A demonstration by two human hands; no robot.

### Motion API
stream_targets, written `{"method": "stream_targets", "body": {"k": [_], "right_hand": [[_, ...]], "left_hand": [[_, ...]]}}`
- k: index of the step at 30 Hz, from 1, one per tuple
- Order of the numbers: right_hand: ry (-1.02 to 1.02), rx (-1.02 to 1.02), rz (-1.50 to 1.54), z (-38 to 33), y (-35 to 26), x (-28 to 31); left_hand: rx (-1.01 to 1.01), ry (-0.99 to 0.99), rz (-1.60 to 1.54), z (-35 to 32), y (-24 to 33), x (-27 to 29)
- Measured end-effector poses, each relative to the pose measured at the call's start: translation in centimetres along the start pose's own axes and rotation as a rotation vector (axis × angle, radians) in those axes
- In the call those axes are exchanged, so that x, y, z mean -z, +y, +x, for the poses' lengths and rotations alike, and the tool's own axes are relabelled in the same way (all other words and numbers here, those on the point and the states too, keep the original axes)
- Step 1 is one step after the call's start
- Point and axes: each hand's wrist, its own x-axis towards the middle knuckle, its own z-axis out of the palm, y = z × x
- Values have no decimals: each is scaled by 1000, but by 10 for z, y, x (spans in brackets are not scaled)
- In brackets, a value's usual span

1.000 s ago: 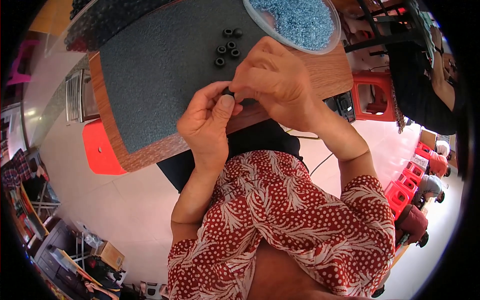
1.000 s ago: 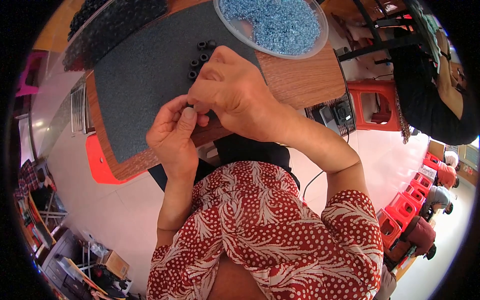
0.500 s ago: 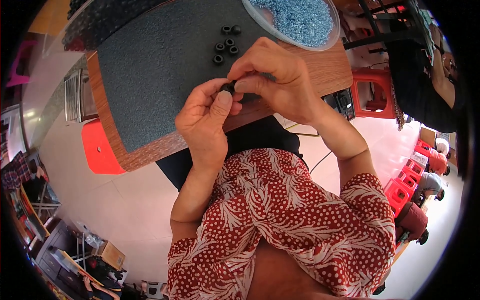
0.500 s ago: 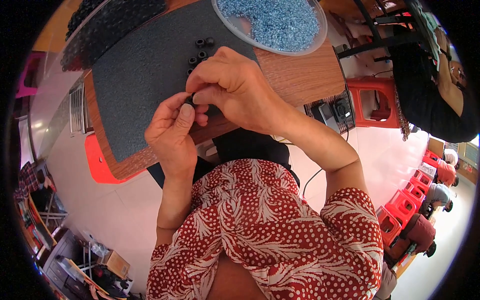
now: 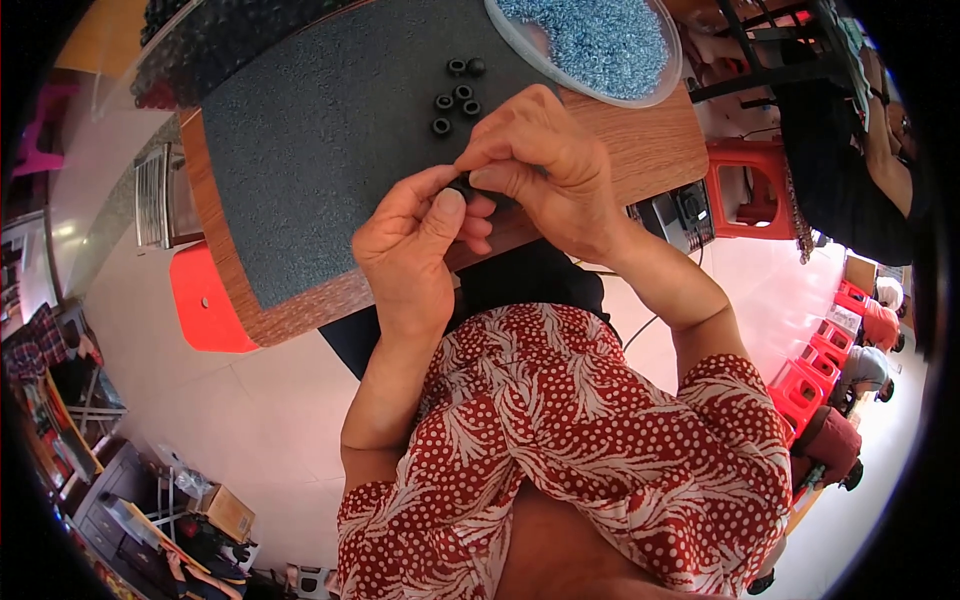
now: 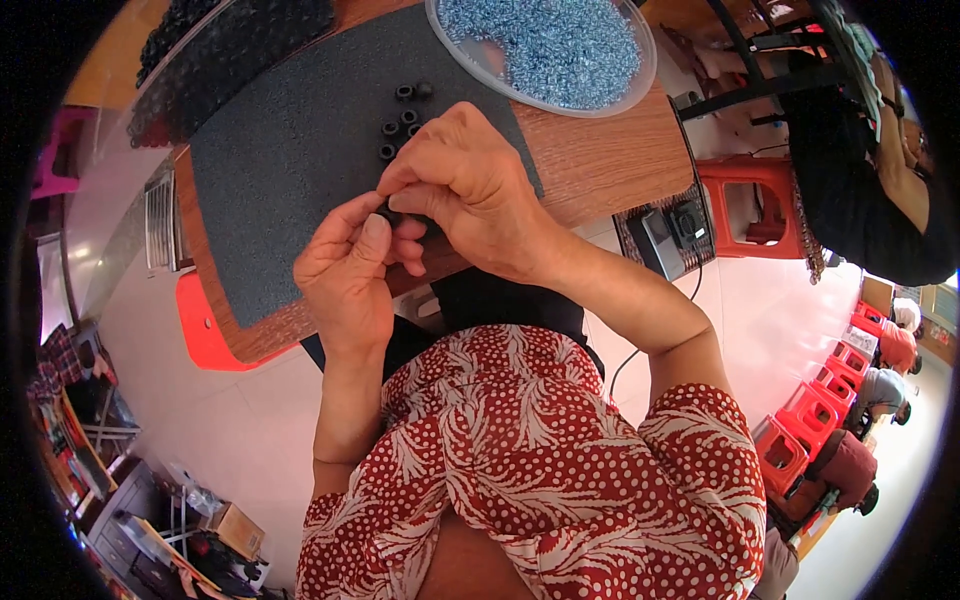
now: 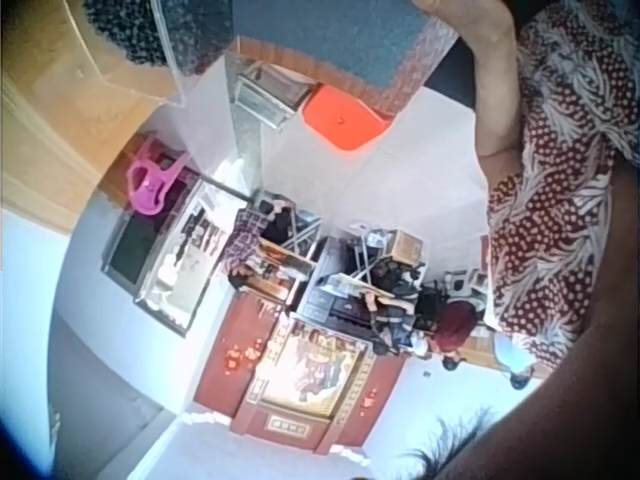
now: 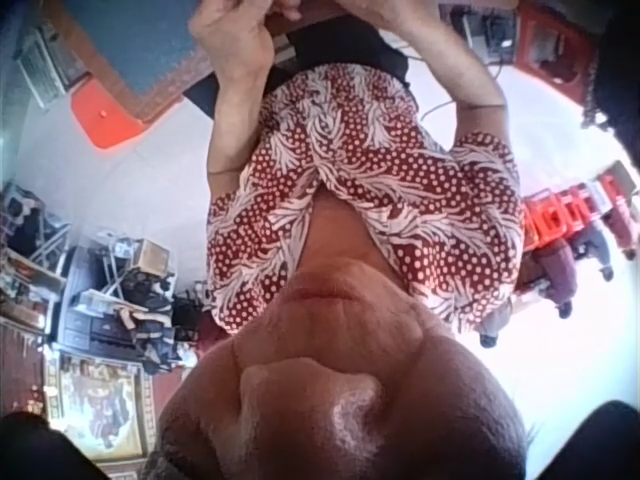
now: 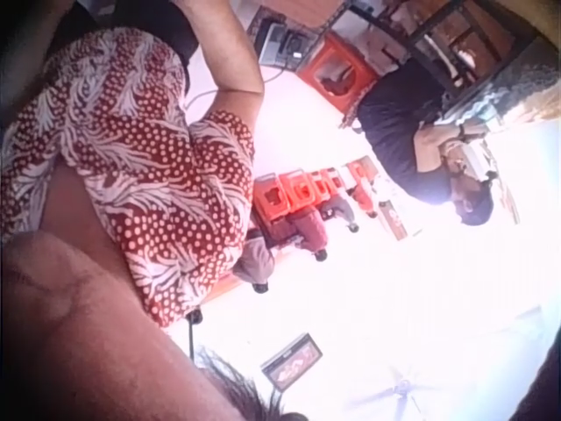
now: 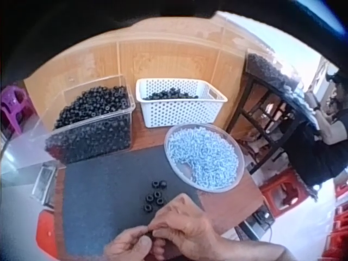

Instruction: The person assembles small black plastic components by pressing small plugs into black rings by hand. The person then takes more black rings from a container onto the work mat and fits plugs into them.

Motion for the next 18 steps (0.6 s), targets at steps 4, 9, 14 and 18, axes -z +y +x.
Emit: {"method": "stream_targets", "body": {"k": [4, 9, 14, 18], "right_hand": [[33, 25, 12, -4, 1, -1], [63, 27, 24, -6, 0, -3], [1, 90, -41, -8, -2, 6], [4, 147, -65, -13, -3, 9]], "left_hand": [[43, 2, -5, 2, 4, -2], [60, -23, 31, 3, 4, -4], [57, -59, 13, 3, 5, -6], [89, -54, -125, 2, 4, -3]]}}
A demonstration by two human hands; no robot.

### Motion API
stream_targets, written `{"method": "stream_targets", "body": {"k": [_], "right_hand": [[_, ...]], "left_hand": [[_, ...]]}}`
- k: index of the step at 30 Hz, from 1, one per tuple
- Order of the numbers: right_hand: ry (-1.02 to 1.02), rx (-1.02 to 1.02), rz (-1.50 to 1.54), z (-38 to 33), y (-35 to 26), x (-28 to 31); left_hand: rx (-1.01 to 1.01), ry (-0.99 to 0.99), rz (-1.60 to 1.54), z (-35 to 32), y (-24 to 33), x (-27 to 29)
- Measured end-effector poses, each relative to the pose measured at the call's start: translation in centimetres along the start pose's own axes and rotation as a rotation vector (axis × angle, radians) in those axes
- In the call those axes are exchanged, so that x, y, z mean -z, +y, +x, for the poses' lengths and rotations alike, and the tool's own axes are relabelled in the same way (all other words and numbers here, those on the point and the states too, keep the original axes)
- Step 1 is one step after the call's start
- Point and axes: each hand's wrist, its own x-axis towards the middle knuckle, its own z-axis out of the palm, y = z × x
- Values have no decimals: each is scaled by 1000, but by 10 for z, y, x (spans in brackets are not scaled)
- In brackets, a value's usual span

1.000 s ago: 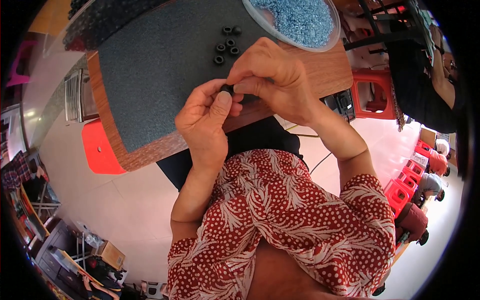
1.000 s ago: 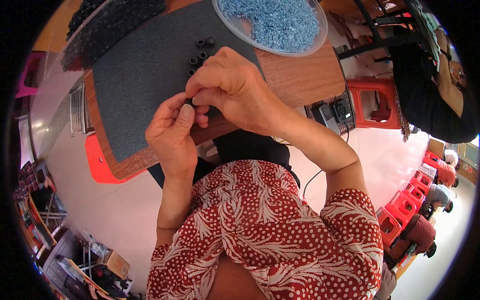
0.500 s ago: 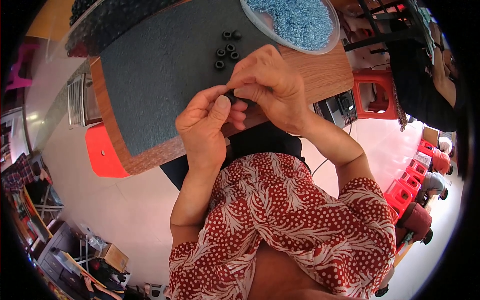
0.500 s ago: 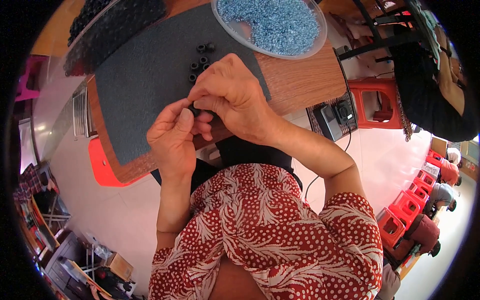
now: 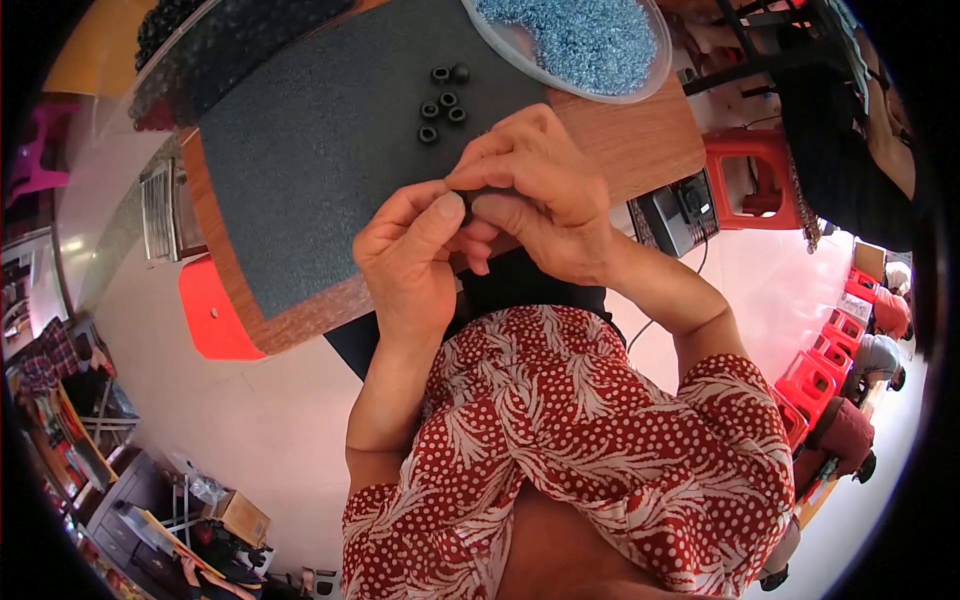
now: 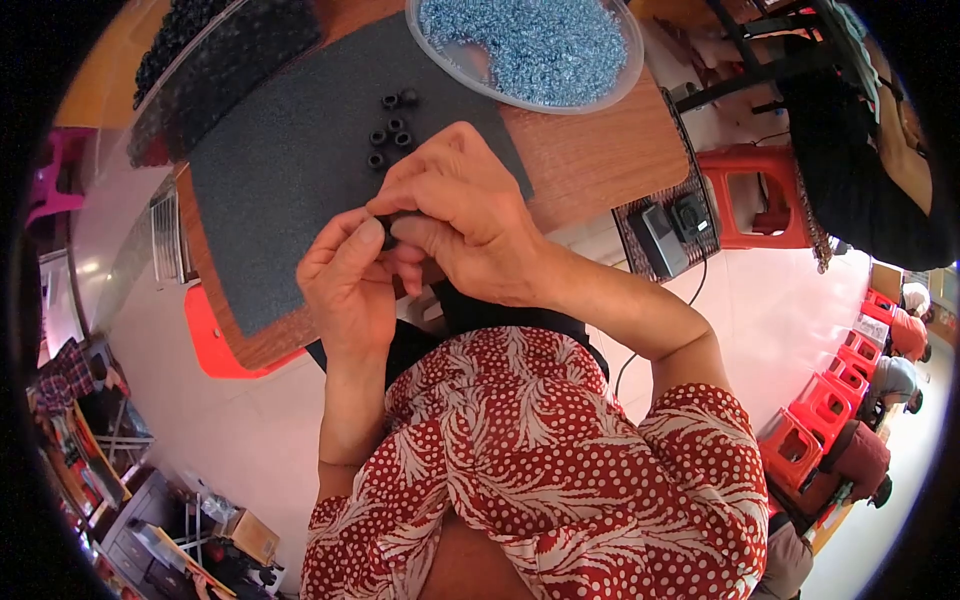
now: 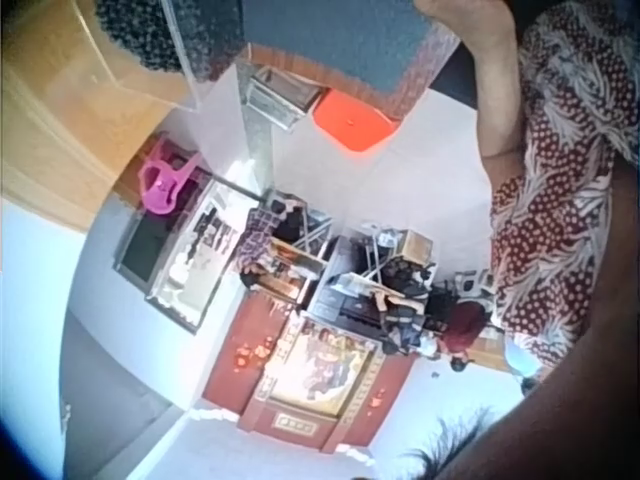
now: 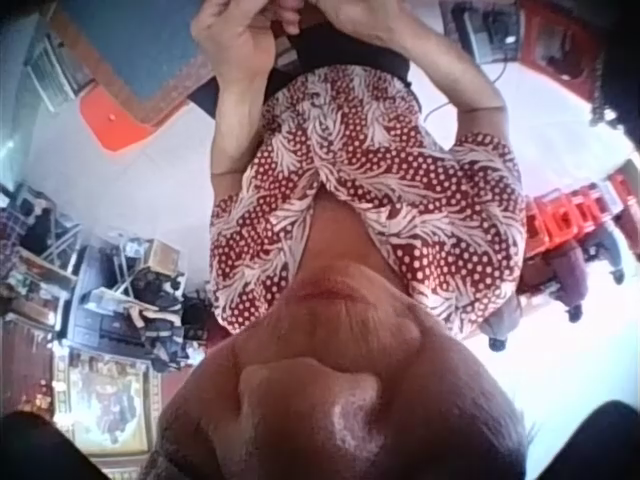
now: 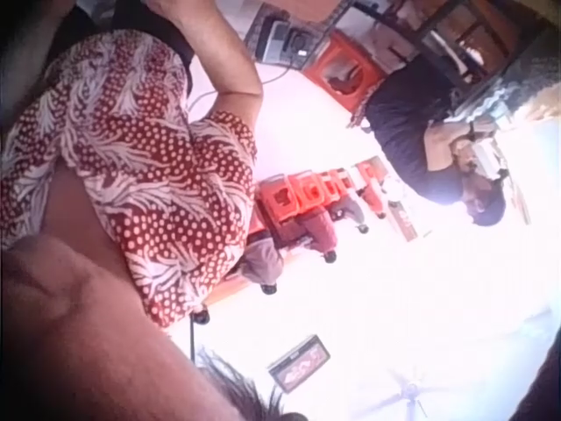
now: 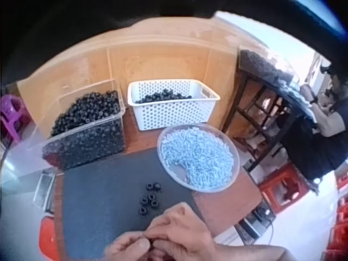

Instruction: The person assembles small black plastic components by pressing small plugs into black rings by hand. The person then takes more black rings from a container onto the work mat and fits plugs into them.

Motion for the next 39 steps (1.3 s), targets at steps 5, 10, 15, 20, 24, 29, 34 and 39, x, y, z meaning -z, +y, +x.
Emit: {"method": "stream_targets", "body": {"k": [5, 10, 15, 20, 24, 29, 34, 39], "right_hand": [[24, 0, 3, 6, -4, 0], [-206, 95, -191, 10, 3, -3], [-265, 229, -312, 16, 6, -2], [-266, 316, -376, 21, 10, -2], [-284, 408, -422, 22, 15, -2], [-319, 434, -387, 16, 20, 1], [-277, 423, -404, 17, 19, 1], [-197, 422, -382, 16, 17, -1]], "left_hand": [[-25, 65, -16, 1, 3, -3], [-78, 101, 54, 1, 4, -6], [-115, 68, 88, -2, 5, -7], [-125, 56, 102, -3, 6, -9], [-110, 41, 89, -3, 3, -9], [-62, 37, 75, -2, -4, -7], [-59, 15, 42, -4, -3, -6], [-102, 13, -9, -7, -4, -8]]}}
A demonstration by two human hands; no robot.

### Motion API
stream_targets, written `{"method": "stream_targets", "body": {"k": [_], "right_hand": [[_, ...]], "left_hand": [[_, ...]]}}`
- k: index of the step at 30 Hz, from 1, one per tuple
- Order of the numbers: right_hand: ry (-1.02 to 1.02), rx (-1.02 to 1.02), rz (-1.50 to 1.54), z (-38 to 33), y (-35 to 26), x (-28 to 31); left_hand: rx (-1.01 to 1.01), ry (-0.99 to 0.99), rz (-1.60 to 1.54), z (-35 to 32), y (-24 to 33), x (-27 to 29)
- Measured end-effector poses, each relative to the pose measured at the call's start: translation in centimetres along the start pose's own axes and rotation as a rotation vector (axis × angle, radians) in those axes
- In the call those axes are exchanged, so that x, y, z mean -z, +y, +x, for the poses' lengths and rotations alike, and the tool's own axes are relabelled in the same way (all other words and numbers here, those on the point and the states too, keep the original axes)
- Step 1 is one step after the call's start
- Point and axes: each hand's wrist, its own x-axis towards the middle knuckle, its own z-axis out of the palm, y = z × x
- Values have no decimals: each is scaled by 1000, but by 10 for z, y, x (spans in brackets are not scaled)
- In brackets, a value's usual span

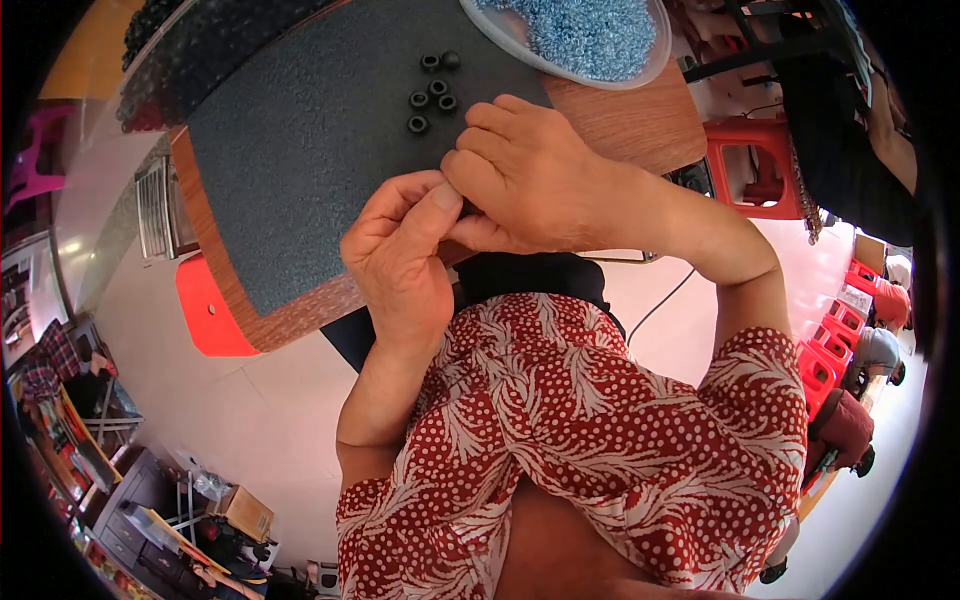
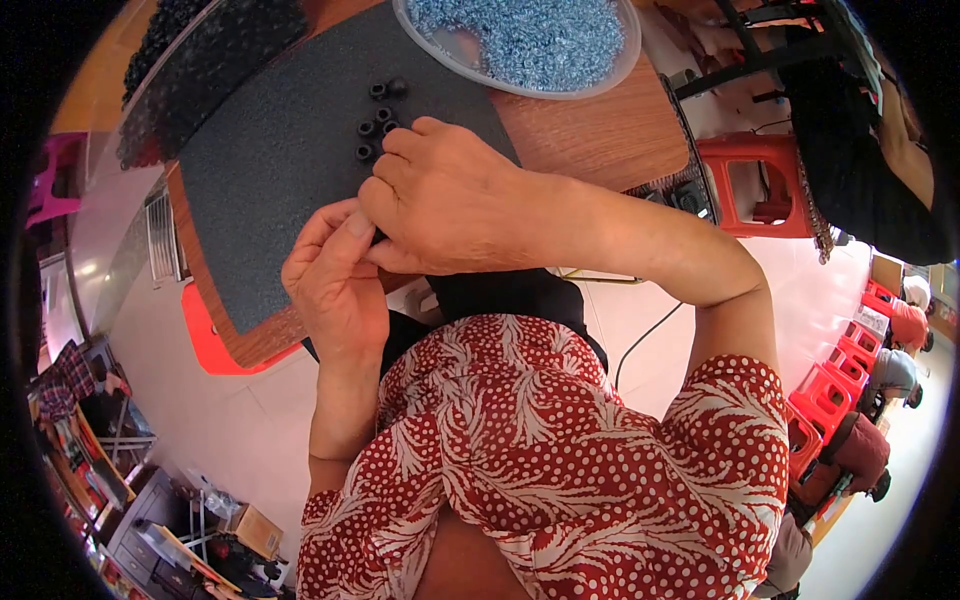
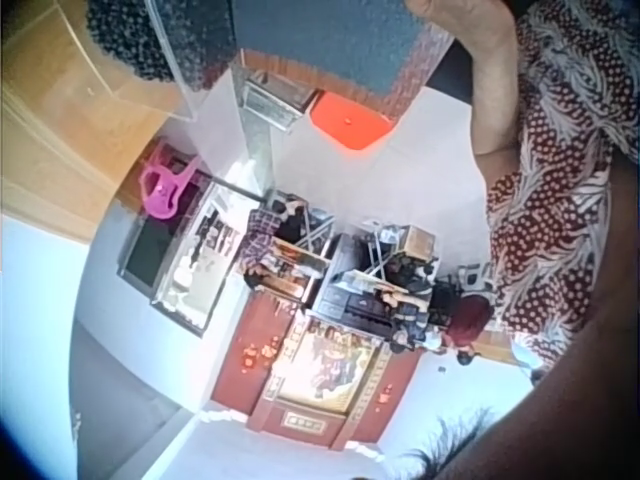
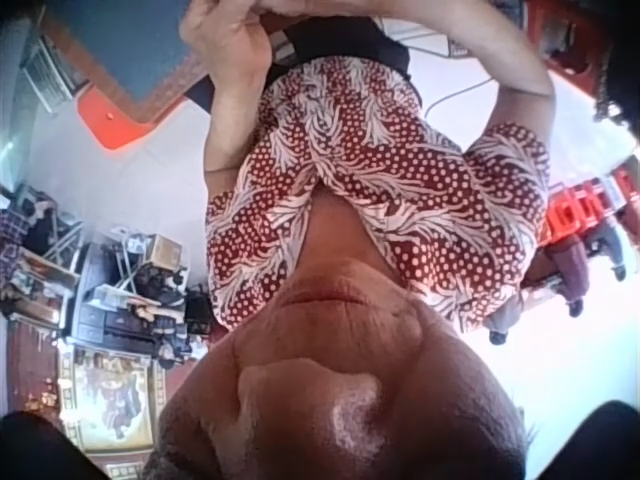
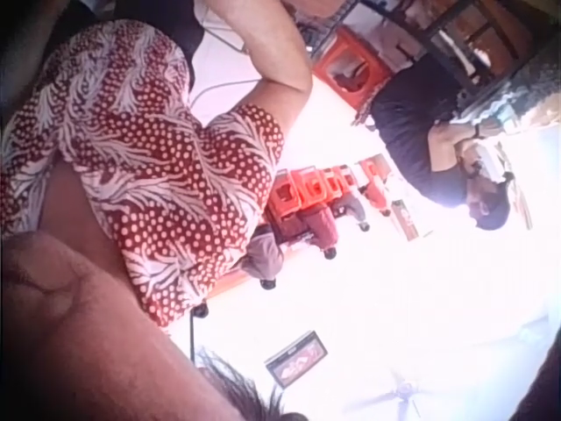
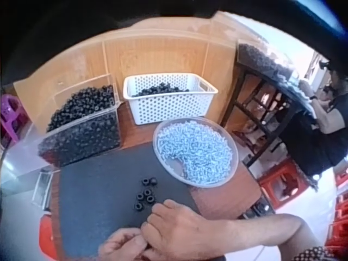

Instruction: The person assembles small black plastic components by pressing small plugs into black rings by hand. The person then takes more black rings from a container onto the work mat and fits plugs into them.

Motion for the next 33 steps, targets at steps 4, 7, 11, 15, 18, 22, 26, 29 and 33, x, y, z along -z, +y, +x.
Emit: {"method": "stream_targets", "body": {"k": [4, 7, 11, 15, 18, 22, 26, 29, 33], "right_hand": [[-156, 33, -30, -1, -3, 5], [-149, 50, -51, -1, -3, 6], [-127, 50, -37, -1, -3, 4], [-116, 47, -40, -5, -2, 1], [-150, 58, -7, -5, -2, 1], [-163, 76, 63, -5, -5, 0], [-185, 94, 56, -6, -3, 0], [-218, 93, 77, -4, -4, 4], [-257, 95, 63, -6, -4, 5]], "left_hand": [[10, 7, 6, -2, 0, -1], [19, -41, 14, -3, 0, 3], [70, -30, 31, -4, 2, 4], [117, -72, 220, -9, 3, 10], [102, -99, 192, -11, 3, 13], [86, -121, 248, -12, 5, 15], [94, -69, 226, -13, 1, 8], [54, -90, 259, -13, -2, 10], [40, -90, 300, -15, -4, 8]]}}
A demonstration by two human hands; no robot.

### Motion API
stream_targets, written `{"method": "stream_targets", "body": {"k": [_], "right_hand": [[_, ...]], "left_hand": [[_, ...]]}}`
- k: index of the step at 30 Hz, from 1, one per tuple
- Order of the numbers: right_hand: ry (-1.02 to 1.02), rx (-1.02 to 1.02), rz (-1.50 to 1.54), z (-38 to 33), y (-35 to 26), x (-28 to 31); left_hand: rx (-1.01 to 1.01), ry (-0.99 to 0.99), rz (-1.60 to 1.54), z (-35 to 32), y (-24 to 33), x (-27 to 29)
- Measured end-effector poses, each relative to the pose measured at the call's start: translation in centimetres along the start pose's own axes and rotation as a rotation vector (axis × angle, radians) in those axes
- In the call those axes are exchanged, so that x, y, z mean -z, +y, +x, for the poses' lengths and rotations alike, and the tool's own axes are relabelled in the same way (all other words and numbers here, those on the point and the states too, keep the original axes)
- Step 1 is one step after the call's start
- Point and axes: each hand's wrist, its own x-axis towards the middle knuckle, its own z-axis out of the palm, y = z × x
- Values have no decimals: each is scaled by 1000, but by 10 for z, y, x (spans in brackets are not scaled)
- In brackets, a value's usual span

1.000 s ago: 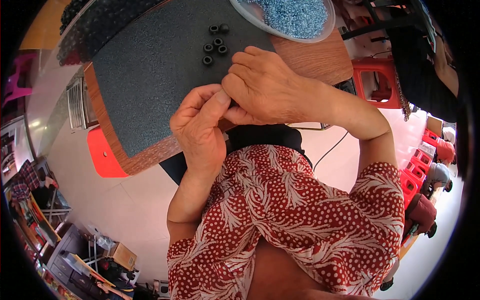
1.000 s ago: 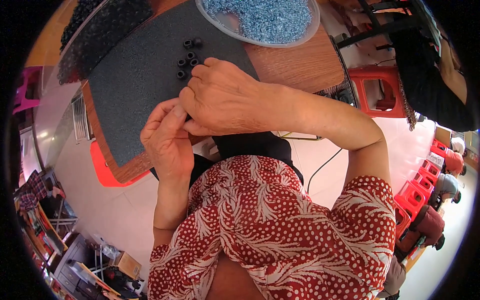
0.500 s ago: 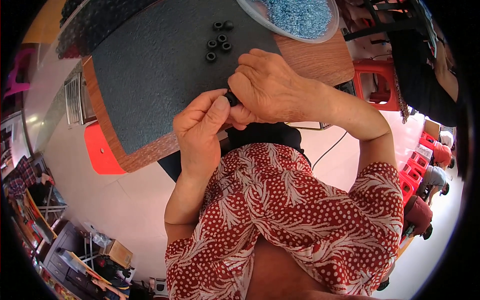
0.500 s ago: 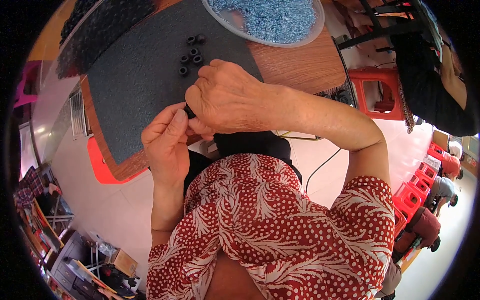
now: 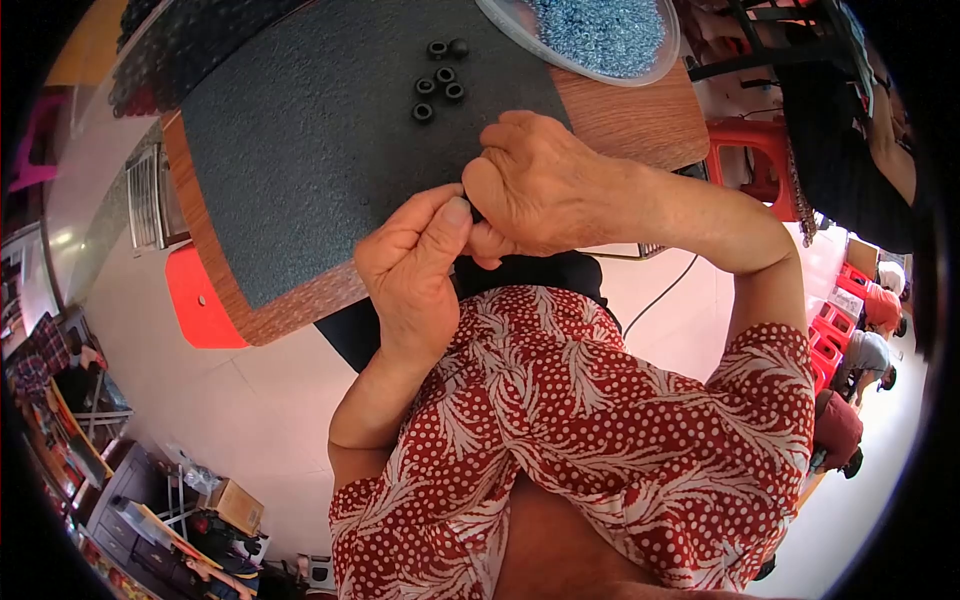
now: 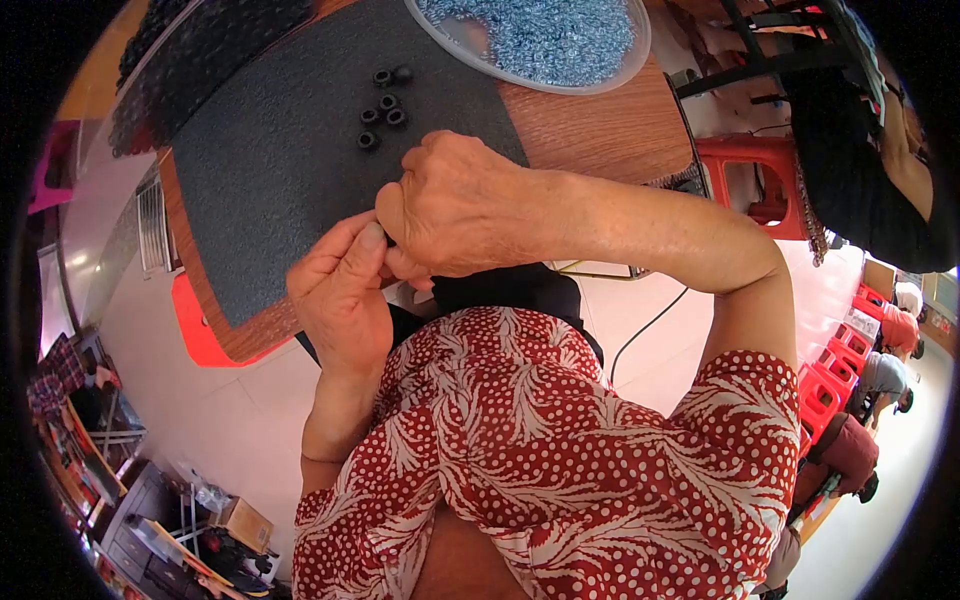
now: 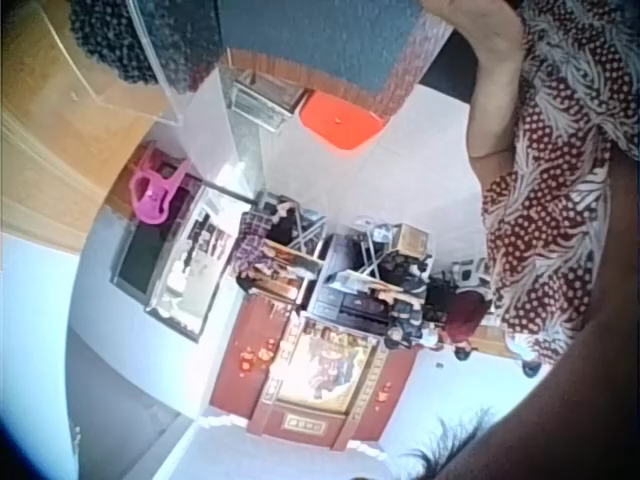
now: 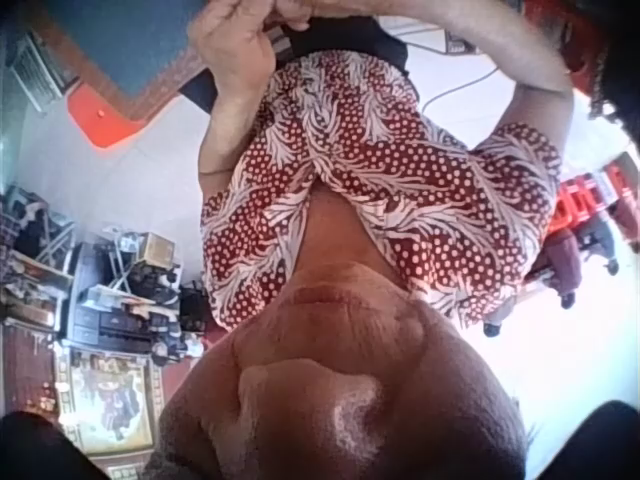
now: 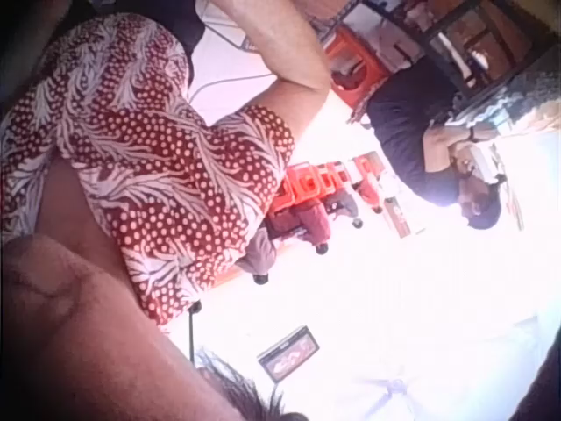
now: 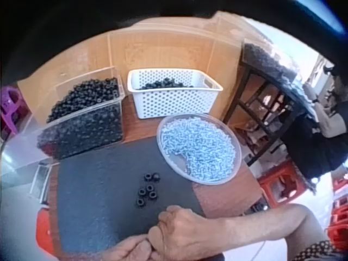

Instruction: The person assembles small black plastic components by pressing small plugs into black rings by hand. The person then takes more black rings from a container onto the work mat and fits plugs into them.

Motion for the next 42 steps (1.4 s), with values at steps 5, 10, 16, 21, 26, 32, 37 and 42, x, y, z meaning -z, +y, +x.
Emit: {"method": "stream_targets", "body": {"k": [5, 10, 16, 21, 26, 32, 37, 42], "right_hand": [[39, 44, -9, -1, -2, -2], [27, 38, -18, -1, -1, 0], [66, 100, 19, 5, -5, 0], [35, 95, -49, 7, -5, -4], [-22, 86, -80, 3, -4, -10], [51, 39, -120, 2, -1, -17], [0, 48, -182, 10, -2, -9], [52, 49, -159, 10, -3, -4]], "left_hand": [[-62, -13, 45, -3, -3, 2], [-73, -24, 73, -2, 0, 2], [-24, -7, -24, -6, 5, 8], [-71, 37, 19, -6, -1, 11], [-70, 20, 24, -4, -14, 12], [-107, 26, 56, 3, -11, 14], [-164, -35, 100, 7, 7, 24], [-184, -16, 213, 6, 6, 25]]}}
